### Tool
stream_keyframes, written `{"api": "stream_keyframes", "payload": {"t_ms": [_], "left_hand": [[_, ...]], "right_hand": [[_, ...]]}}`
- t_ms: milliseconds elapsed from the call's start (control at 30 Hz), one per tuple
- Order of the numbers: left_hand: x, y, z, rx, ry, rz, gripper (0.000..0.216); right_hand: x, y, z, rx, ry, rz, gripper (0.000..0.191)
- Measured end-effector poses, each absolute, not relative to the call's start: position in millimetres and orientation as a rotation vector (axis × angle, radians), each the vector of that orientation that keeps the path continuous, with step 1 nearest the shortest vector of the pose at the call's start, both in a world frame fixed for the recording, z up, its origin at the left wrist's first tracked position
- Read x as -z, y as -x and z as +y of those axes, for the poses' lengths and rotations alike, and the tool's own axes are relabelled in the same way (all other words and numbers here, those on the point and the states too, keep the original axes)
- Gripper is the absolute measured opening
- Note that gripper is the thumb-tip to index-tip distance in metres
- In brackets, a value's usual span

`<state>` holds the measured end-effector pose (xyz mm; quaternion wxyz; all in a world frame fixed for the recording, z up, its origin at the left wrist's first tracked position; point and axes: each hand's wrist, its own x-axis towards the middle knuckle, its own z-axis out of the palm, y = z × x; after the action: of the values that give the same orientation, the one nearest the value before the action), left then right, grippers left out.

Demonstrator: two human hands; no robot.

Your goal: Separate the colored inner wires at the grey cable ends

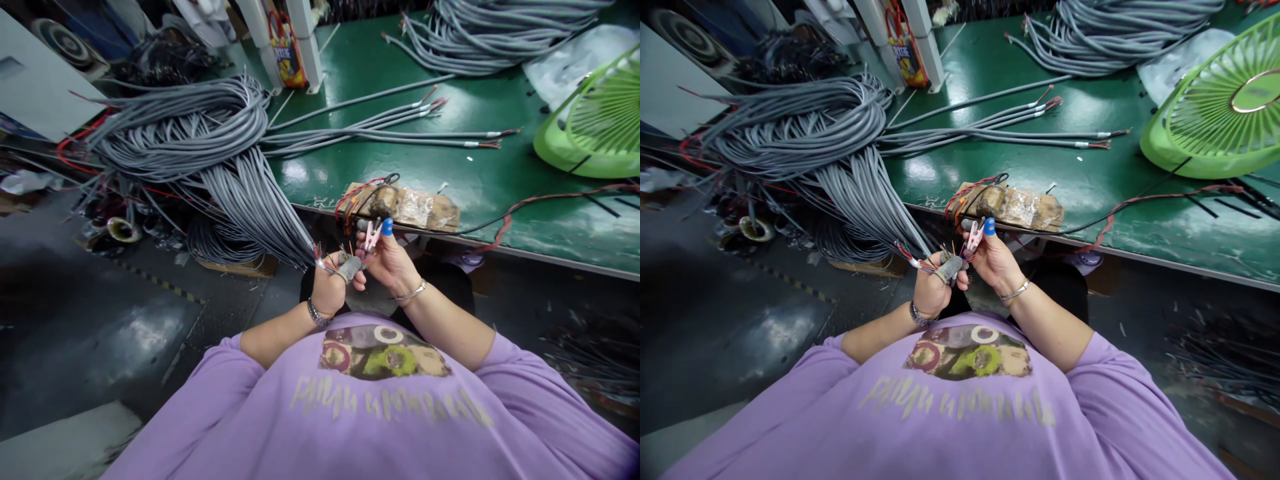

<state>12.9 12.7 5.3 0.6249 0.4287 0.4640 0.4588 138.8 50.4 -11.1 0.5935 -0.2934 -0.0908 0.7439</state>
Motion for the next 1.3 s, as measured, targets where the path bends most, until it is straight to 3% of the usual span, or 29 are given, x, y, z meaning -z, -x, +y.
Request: {"api": "stream_keyframes", "payload": {"t_ms": [967, 1200, 1300], "left_hand": [[-0.4, -15.3, 15.9, -1.044, -1.035, 1.031, 0.04], [5.9, -0.1, 5.5, -1.032, -1.072, 1.009, 0.038], [9.8, 7.7, 1.9, -1.019, -1.093, 1.01, 0.039]], "right_hand": [[14.1, -139.2, 50.7, -1.775, 0.629, -0.265, 0.051], [22.1, -158.6, 39.5, -2.001, 0.594, -0.557, 0.069], [23.6, -170.4, 34.1, -2.107, 0.63, -0.733, 0.062]]}}
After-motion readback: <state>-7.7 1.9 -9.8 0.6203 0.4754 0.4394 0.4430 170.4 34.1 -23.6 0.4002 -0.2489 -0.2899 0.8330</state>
